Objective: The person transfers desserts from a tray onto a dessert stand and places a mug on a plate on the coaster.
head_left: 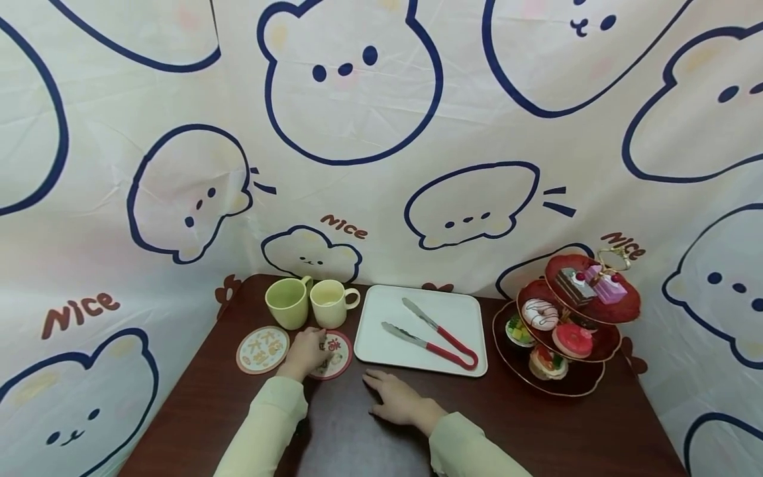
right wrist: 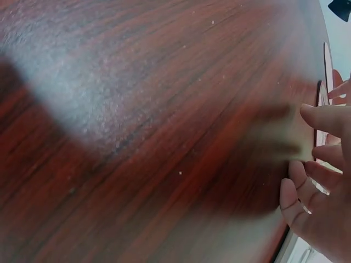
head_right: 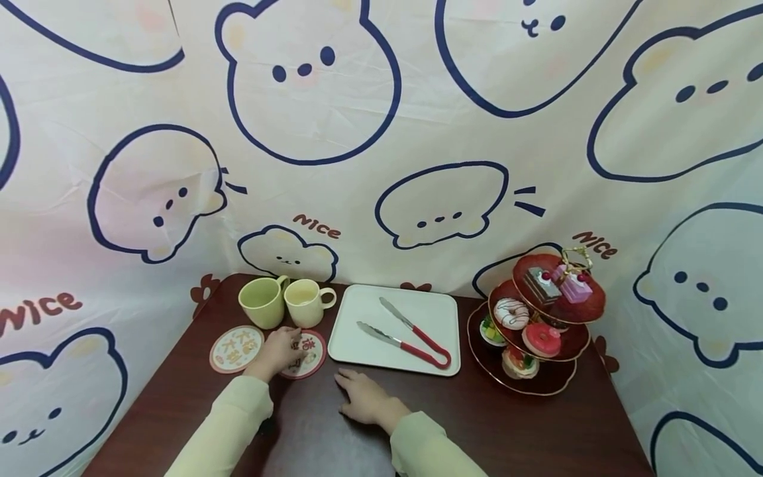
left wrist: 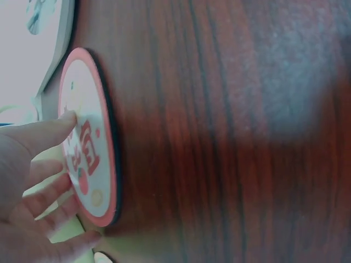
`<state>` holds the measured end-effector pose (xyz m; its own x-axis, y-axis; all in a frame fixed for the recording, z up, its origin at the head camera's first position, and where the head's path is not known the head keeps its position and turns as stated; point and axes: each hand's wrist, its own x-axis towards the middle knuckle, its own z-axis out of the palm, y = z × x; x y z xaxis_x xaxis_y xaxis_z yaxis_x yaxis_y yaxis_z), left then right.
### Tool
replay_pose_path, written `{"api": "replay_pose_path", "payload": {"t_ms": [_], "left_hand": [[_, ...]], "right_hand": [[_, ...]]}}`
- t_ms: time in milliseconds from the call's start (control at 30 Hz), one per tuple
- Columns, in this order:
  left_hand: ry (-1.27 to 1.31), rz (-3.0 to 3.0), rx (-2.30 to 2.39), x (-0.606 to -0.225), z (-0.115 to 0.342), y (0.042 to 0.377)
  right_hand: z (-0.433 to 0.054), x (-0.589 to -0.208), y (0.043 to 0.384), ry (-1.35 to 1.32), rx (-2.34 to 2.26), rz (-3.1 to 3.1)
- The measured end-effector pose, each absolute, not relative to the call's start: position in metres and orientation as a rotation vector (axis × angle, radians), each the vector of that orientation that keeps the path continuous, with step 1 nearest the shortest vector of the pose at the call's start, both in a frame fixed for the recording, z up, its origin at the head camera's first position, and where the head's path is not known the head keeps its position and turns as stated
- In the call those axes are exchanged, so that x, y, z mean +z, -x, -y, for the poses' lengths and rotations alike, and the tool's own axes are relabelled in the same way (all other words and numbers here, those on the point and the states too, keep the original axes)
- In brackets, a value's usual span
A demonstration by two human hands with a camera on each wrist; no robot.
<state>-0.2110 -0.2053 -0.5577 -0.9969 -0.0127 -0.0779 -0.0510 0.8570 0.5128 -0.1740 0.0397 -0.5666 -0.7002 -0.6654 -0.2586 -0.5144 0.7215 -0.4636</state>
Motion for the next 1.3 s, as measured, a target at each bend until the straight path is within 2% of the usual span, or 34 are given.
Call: {"api": "replay_pose_path", "payload": {"t_ms": [200,467,700,1300], "left_hand": [[0.121,-2.911,0.785,-0.553,0.206,0.206],[0.053,-2.87,0.749,-0.546,0.198,0.198],[0.093,-2.846,0.71,-0.54,0.186,0.192],[0.069,-2.812,0.806,-0.545,0.166,0.159]], "right_hand": [[-0.037,-0.564,0.175,0.865,-0.544,-2.502],[-0.038,-0.563,0.173,0.889,-0.525,-2.499],[-0.043,-0.568,0.176,0.881,-0.556,-2.498],[-0.061,-0.569,0.167,0.869,-0.657,-2.437]]}}
